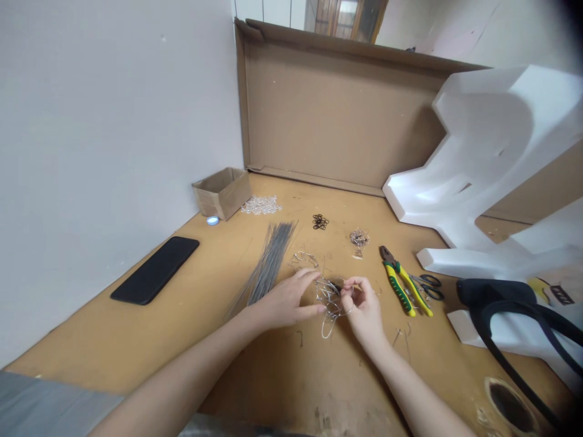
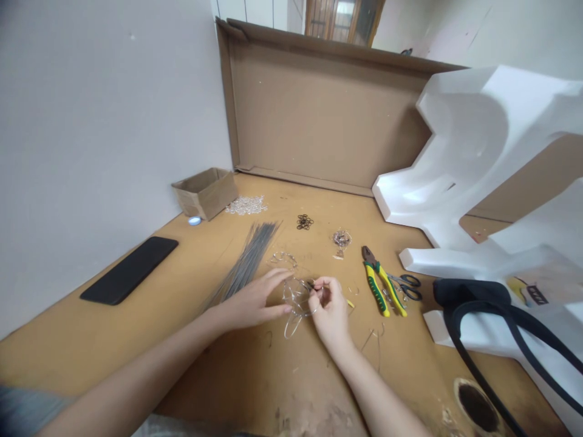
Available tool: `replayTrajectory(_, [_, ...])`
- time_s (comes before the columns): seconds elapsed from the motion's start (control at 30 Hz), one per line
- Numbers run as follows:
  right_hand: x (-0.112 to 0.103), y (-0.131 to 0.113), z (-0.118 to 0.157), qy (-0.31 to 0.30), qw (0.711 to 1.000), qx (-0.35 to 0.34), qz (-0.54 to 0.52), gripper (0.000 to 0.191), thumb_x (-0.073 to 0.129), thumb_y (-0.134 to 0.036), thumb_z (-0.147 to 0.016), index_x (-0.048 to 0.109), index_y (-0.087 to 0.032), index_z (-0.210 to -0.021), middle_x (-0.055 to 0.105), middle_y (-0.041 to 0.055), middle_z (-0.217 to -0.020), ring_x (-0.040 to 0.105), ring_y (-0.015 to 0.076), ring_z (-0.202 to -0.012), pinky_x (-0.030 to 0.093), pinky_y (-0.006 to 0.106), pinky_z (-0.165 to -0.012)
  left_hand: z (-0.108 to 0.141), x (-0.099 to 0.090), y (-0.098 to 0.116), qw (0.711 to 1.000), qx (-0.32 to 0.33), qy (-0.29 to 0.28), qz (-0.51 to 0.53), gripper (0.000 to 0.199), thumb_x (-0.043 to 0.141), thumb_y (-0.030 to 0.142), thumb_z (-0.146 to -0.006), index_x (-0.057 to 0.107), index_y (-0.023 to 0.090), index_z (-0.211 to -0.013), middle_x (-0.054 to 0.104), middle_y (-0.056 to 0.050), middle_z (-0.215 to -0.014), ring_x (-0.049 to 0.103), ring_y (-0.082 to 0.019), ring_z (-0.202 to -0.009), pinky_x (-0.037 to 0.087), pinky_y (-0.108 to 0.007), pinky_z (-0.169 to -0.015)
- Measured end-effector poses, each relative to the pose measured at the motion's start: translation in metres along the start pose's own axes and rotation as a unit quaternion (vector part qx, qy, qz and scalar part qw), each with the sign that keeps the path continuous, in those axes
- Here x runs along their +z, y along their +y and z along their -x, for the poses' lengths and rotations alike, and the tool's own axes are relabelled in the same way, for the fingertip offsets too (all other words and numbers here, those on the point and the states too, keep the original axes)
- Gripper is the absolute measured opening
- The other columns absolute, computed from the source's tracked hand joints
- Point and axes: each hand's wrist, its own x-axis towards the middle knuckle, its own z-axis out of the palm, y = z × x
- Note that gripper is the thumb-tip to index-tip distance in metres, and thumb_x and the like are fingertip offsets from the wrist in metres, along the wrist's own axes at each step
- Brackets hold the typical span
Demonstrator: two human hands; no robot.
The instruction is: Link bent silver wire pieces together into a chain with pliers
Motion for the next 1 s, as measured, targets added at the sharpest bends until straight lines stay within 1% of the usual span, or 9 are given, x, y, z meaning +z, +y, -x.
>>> replayTrajectory(0.17, [0.000,-0.005,0.005,-0.054,0.996,-0.059,0.047,0.016,0.049,-0.017,-0.075,0.049,-0.019,-0.091,0.052,0.0017,-0.078,0.053,0.0139,-0.065,0.046,0.026,-0.060,-0.004,0.004,0.001,0.999,-0.013,0.034,-0.030,0.031,0.040,0.037,-0.087,0.051,0.018,-0.109,0.054,-0.008,-0.106,0.053,-0.020,-0.096,0.043,-0.034,-0.083])
replayTrajectory(0.27, [-0.003,-0.011,0.008,-0.087,0.989,-0.108,0.052,0.026,0.043,-0.019,-0.081,0.049,-0.020,-0.106,0.054,0.0058,-0.092,0.055,0.0162,-0.076,0.048,0.031,-0.070,-0.005,0.006,0.000,0.997,-0.038,0.059,-0.030,0.027,0.035,0.034,-0.089,0.051,0.018,-0.103,0.055,-0.007,-0.098,0.054,-0.019,-0.088,0.043,-0.032,-0.078])
replayTrajectory(0.37, [-0.006,-0.014,0.010,-0.080,0.984,-0.133,0.092,0.036,0.037,-0.029,-0.086,0.042,-0.022,-0.121,0.054,0.0077,-0.101,0.055,0.0187,-0.082,0.047,0.035,-0.074,-0.004,0.007,0.001,0.996,-0.055,0.066,-0.034,0.026,0.034,0.035,-0.089,0.051,0.018,-0.100,0.056,-0.005,-0.092,0.055,-0.018,-0.082,0.043,-0.031,-0.073])
replayTrajectory(0.47, [-0.006,-0.016,0.013,-0.089,0.971,-0.135,0.175,0.058,0.044,-0.045,-0.082,0.029,-0.023,-0.134,0.051,0.0099,-0.110,0.055,0.0230,-0.089,0.048,0.039,-0.075,-0.003,0.009,0.005,0.994,-0.062,0.065,-0.064,0.023,0.035,0.035,-0.088,0.050,0.018,-0.095,0.055,-0.005,-0.090,0.055,-0.018,-0.078,0.042,-0.030,-0.068])
replayTrajectory(0.57, [-0.004,-0.019,0.015,-0.101,0.962,-0.122,0.224,0.071,0.050,-0.049,-0.078,0.023,-0.021,-0.138,0.048,0.0129,-0.120,0.055,0.0255,-0.097,0.048,0.040,-0.076,-0.002,0.014,0.009,0.992,-0.046,0.057,-0.100,0.023,0.036,0.036,-0.087,0.049,0.018,-0.091,0.054,-0.004,-0.089,0.054,-0.018,-0.075,0.041,-0.029,-0.064])
replayTrajectory(0.73, [-0.001,-0.021,0.012,-0.154,0.961,-0.139,0.185,0.032,0.044,-0.034,-0.086,0.052,-0.021,-0.114,0.061,0.0089,-0.104,0.058,0.0217,-0.095,0.046,0.035,-0.082,0.001,0.023,0.013,0.997,-0.031,0.053,-0.055,0.014,0.045,0.030,-0.081,0.049,0.018,-0.087,0.052,-0.003,-0.086,0.052,-0.015,-0.070,0.041,-0.027,-0.062])
replayTrajectory(0.83, [0.001,-0.018,0.008,-0.153,0.979,-0.095,0.098,0.026,0.037,-0.031,-0.089,0.058,-0.020,-0.100,0.064,0.0059,-0.092,0.060,0.0184,-0.085,0.047,0.030,-0.076,0.001,0.027,0.015,0.995,-0.060,0.040,0.069,0.011,0.050,0.025,-0.076,0.049,0.018,-0.085,0.052,0.000,-0.077,0.049,-0.011,-0.063,0.040,-0.024,-0.058])
replayTrajectory(0.93, [0.003,-0.012,0.006,-0.130,0.992,0.000,-0.004,0.027,0.037,-0.034,-0.089,0.060,-0.020,-0.094,0.063,0.0029,-0.082,0.059,0.0167,-0.077,0.047,0.027,-0.069,0.001,0.028,0.015,0.977,-0.079,0.019,0.199,0.018,0.053,0.027,-0.077,0.049,0.017,-0.092,0.053,0.001,-0.074,0.049,-0.010,-0.062,0.041,-0.022,-0.056])
replayTrajectory(1.0, [0.005,-0.008,0.005,-0.124,0.986,0.069,-0.085,0.026,0.040,-0.038,-0.088,0.059,-0.021,-0.092,0.061,0.0011,-0.074,0.057,0.0157,-0.066,0.046,0.026,-0.059,0.000,0.027,0.015,0.964,-0.080,0.018,0.253,0.021,0.054,0.031,-0.078,0.050,0.017,-0.094,0.055,-0.001,-0.076,0.051,-0.010,-0.065,0.042,-0.023,-0.058])
